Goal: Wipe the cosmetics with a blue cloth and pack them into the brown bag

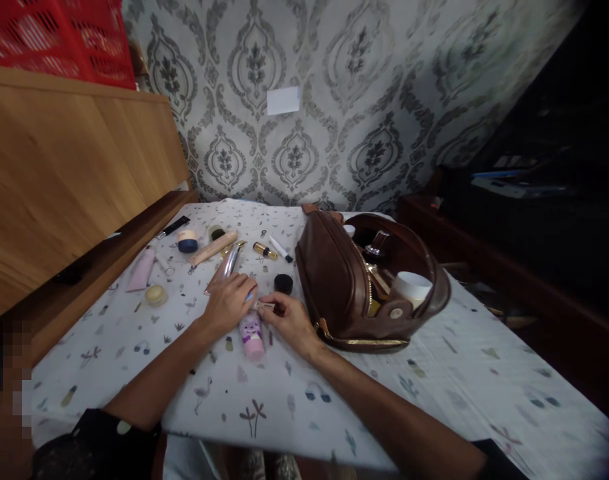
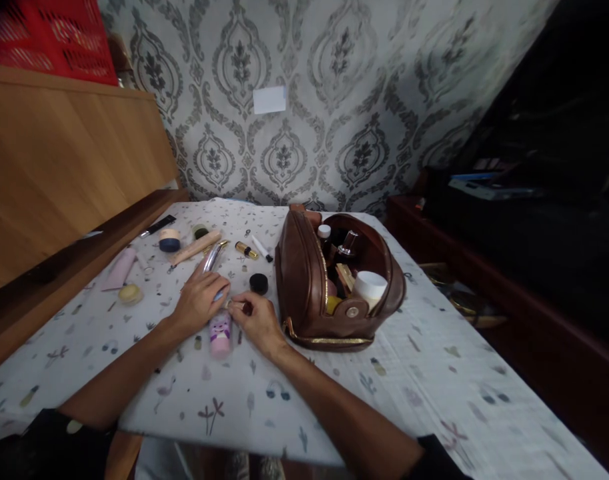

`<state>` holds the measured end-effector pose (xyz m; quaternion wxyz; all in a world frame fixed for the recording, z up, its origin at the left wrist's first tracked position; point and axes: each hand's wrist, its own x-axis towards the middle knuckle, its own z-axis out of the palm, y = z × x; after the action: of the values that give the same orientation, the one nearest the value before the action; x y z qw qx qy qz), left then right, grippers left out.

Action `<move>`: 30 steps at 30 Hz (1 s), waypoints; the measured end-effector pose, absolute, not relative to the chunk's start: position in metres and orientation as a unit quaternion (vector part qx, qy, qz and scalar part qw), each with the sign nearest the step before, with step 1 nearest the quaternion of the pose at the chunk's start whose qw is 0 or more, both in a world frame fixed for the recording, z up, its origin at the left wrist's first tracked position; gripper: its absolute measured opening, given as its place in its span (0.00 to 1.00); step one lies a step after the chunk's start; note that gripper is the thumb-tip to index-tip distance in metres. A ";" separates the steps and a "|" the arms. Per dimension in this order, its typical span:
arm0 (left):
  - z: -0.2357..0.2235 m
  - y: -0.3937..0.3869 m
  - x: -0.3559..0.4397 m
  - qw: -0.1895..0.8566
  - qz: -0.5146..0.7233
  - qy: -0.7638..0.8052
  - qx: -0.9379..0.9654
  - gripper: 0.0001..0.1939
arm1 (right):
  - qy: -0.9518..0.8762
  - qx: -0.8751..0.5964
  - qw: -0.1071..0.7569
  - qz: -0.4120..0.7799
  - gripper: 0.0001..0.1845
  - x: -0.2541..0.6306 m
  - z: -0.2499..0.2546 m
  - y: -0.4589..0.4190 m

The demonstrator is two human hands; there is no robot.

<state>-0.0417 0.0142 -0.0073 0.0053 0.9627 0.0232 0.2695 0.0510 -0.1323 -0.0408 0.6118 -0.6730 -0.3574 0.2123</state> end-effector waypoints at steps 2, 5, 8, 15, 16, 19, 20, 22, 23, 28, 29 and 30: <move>-0.008 0.024 -0.043 0.006 0.269 0.062 0.961 0.09 | -0.341 -0.655 0.631 0.237 0.13 0.051 -0.042 -0.132; -0.008 0.034 -0.047 0.020 0.280 0.109 0.953 0.08 | -0.319 -0.619 0.657 0.288 0.15 0.050 -0.042 -0.131; -0.005 0.031 -0.050 0.045 0.320 0.096 0.941 0.08 | -0.319 -0.589 0.676 0.306 0.16 0.048 -0.041 -0.130; 0.002 0.002 -0.046 0.047 0.295 0.018 0.954 0.10 | -0.355 -0.563 0.700 0.258 0.15 0.050 -0.041 -0.129; 0.002 0.002 -0.045 0.044 0.282 0.026 0.958 0.10 | -0.354 -0.566 0.699 0.257 0.15 0.050 -0.041 -0.129; 0.001 0.010 -0.044 0.048 0.256 0.063 0.963 0.07 | -0.339 -0.570 0.699 0.267 0.17 0.052 -0.041 -0.130; 0.000 0.014 -0.045 0.048 0.251 0.082 0.963 0.07 | -0.336 -0.571 0.698 0.273 0.18 0.052 -0.041 -0.131; 0.000 0.021 -0.047 0.042 0.242 0.126 0.961 0.06 | -0.335 -0.579 0.692 0.273 0.16 0.053 -0.041 -0.131; 0.000 0.024 -0.049 0.036 0.238 0.148 0.959 0.06 | -0.338 -0.585 0.688 0.264 0.15 0.053 -0.041 -0.132; 0.001 0.021 -0.052 0.053 0.283 0.147 0.946 0.07 | -0.382 -0.606 0.667 0.204 0.08 0.050 -0.037 -0.134; 0.000 0.018 -0.052 0.070 0.298 0.126 0.944 0.07 | -0.397 -0.609 0.660 0.192 0.07 0.049 -0.036 -0.135; 0.000 0.014 -0.051 0.085 0.306 0.104 0.942 0.07 | -0.414 -0.611 0.651 0.178 0.06 0.048 -0.035 -0.135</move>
<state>-0.0507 0.0143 -0.0002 0.0853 0.9424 0.1044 0.3060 0.0479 -0.1354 -0.0351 0.6514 -0.6105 -0.4137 0.1781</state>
